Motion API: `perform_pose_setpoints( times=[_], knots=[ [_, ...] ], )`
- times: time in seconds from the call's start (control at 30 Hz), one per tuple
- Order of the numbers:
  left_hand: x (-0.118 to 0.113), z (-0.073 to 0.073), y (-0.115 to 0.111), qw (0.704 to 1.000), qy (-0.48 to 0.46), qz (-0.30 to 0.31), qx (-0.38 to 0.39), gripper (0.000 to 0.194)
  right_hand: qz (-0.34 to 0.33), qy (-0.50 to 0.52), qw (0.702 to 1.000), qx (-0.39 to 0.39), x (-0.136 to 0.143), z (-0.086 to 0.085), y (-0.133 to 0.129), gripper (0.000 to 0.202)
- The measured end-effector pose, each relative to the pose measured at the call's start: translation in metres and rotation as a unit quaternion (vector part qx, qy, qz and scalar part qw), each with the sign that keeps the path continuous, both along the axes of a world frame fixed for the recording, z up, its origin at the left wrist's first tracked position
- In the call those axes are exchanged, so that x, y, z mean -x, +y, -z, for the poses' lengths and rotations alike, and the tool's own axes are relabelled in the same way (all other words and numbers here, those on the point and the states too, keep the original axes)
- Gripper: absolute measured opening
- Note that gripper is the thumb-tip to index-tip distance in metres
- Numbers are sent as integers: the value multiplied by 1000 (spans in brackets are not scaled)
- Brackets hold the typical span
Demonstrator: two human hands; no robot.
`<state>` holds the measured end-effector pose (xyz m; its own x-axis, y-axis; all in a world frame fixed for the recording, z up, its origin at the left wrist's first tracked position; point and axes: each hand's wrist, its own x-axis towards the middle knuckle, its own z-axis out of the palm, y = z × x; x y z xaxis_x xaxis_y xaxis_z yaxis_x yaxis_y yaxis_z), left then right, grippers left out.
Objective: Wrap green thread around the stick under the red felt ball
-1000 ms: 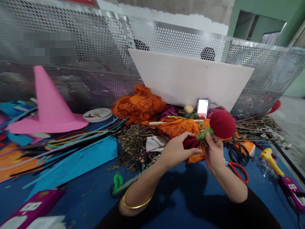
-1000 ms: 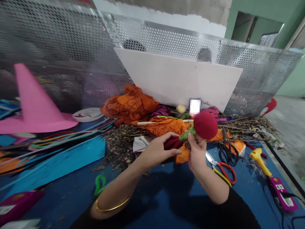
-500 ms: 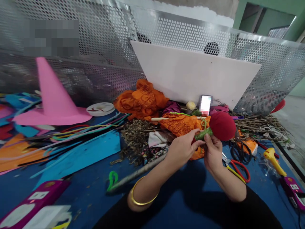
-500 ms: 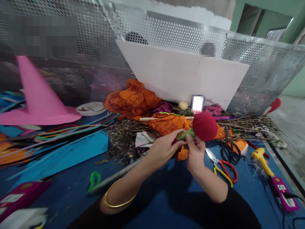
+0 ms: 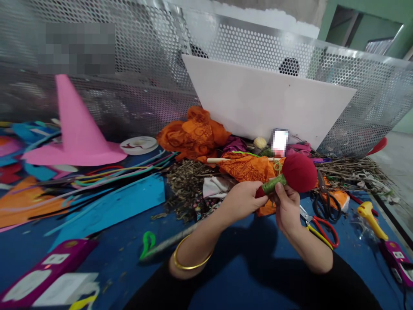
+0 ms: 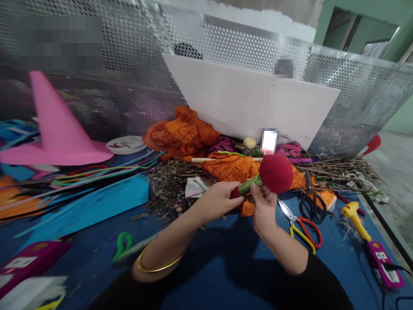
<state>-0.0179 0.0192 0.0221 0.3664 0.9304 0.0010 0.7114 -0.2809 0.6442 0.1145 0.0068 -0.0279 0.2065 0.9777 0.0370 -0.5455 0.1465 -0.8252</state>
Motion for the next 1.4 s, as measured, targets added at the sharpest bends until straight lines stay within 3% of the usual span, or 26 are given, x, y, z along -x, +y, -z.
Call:
perform_pose_setpoints(
  times=[0.17, 0.33, 0.53, 0.73, 0.93, 1.3, 1.4],
  knots=[
    [1, 8, 5, 985, -133, 27, 104, 9, 10, -9, 1000, -5, -1, -3, 1, 30],
    [-1, 8, 8, 985, -150, 43, 75, 20, 16, -1, 1000, -2, -3, -4, 4, 33],
    [6, -4, 8, 970, -191, 103, 106, 35, 17, -24, 999, -19, -5, -2, 6, 33],
    [4, -1, 7, 966, -200, 84, 143, 24, 3, -14, 1000, -24, -6, -6, 5, 33],
    [-1, 5, 5, 942, -252, 59, 216, 21, -8, -3, 1000, -15, -6, -5, 4, 33],
    [1, 4, 7, 946, -248, 63, 200, 31, -3, -18, 999, -32, -7, 1, 6, 30],
    [0, 3, 4, 941, -253, 52, 218, 24, -20, -5, 999, -34, -7, -1, 4, 29]
  ],
)
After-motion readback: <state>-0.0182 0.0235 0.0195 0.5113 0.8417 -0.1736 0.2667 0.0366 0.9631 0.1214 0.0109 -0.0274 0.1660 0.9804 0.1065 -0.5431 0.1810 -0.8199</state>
